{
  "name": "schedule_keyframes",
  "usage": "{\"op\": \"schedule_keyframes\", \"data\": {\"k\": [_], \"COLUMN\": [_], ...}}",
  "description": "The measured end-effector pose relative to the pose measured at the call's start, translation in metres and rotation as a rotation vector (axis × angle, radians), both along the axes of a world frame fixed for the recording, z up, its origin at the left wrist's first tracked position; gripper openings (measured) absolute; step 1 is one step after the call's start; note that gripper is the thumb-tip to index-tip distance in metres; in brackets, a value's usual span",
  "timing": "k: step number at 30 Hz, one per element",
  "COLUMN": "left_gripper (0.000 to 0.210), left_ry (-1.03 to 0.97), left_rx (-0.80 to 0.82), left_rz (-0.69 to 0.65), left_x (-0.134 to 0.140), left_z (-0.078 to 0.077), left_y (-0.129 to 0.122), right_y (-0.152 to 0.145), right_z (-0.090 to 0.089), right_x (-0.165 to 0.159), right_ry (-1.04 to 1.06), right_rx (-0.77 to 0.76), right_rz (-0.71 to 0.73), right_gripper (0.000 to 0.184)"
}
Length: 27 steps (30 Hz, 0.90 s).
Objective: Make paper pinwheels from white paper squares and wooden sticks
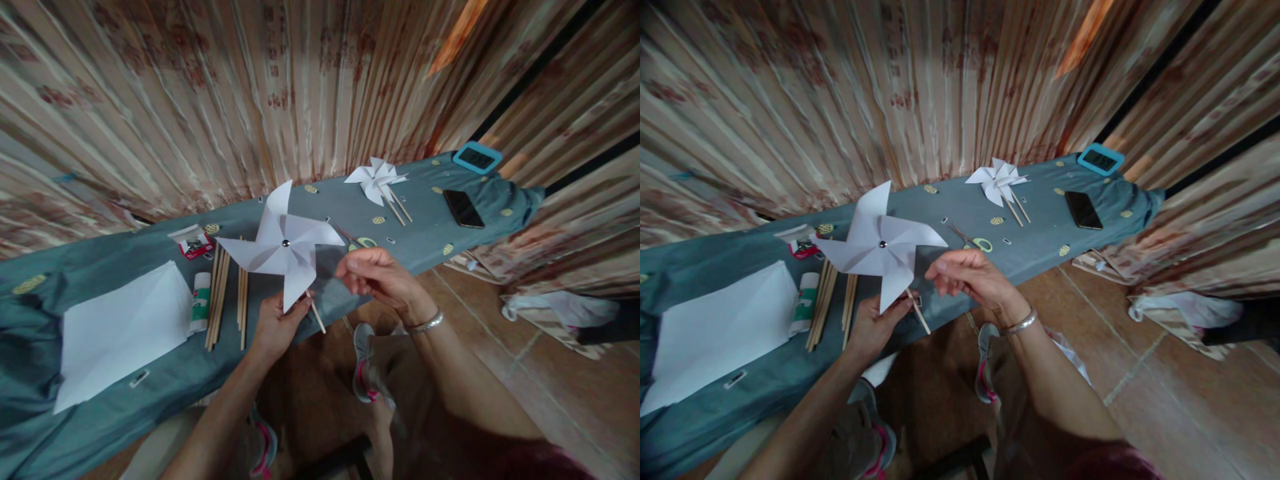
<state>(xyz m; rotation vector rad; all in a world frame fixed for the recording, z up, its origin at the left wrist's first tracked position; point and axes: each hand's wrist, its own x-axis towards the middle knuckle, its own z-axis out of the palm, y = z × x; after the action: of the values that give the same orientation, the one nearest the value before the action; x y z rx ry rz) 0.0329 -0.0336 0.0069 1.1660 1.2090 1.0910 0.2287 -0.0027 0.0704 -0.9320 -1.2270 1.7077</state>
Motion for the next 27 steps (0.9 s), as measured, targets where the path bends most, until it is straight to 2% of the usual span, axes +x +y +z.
{"op": "schedule_keyframes", "data": {"k": [3,4,6,9,12,17,23,27], "left_gripper": [0.023,0.023,0.023,0.023,0.024,0.026,0.021,0.020], "left_ry": [0.008,0.008,0.004,-0.015,-0.055,-0.075,-0.037,-0.049], "left_rx": [-0.020,-0.025,-0.033,-0.046,-0.086,-0.109,-0.010,0.042], "left_rz": [-0.024,-0.031,-0.041,-0.046,-0.021,-0.026,-0.028,-0.038], "left_x": [-0.001,-0.002,-0.001,0.000,0.002,0.002,0.000,-0.001], "left_z": [-0.003,-0.004,-0.005,-0.006,-0.006,-0.007,-0.008,-0.011], "left_y": [-0.002,-0.002,-0.003,-0.003,-0.004,-0.003,0.001,0.001], "right_y": [0.010,0.012,0.014,0.013,0.010,0.011,0.004,-0.006], "right_z": [-0.004,-0.006,-0.010,-0.014,-0.017,-0.021,-0.025,-0.028], "right_x": [0.008,0.009,0.008,0.004,0.001,-0.004,-0.021,-0.036], "right_ry": [-0.037,-0.104,-0.275,-0.408,-0.399,-0.236,-0.076,-0.012], "right_rx": [0.171,0.240,0.360,0.441,0.406,0.219,-0.027,-0.108], "right_rz": [-0.475,-0.577,-0.663,-0.609,-0.556,-0.436,-0.240,-0.101], "right_gripper": [0.022,0.022,0.025,0.027,0.026,0.028,0.035,0.031]}}
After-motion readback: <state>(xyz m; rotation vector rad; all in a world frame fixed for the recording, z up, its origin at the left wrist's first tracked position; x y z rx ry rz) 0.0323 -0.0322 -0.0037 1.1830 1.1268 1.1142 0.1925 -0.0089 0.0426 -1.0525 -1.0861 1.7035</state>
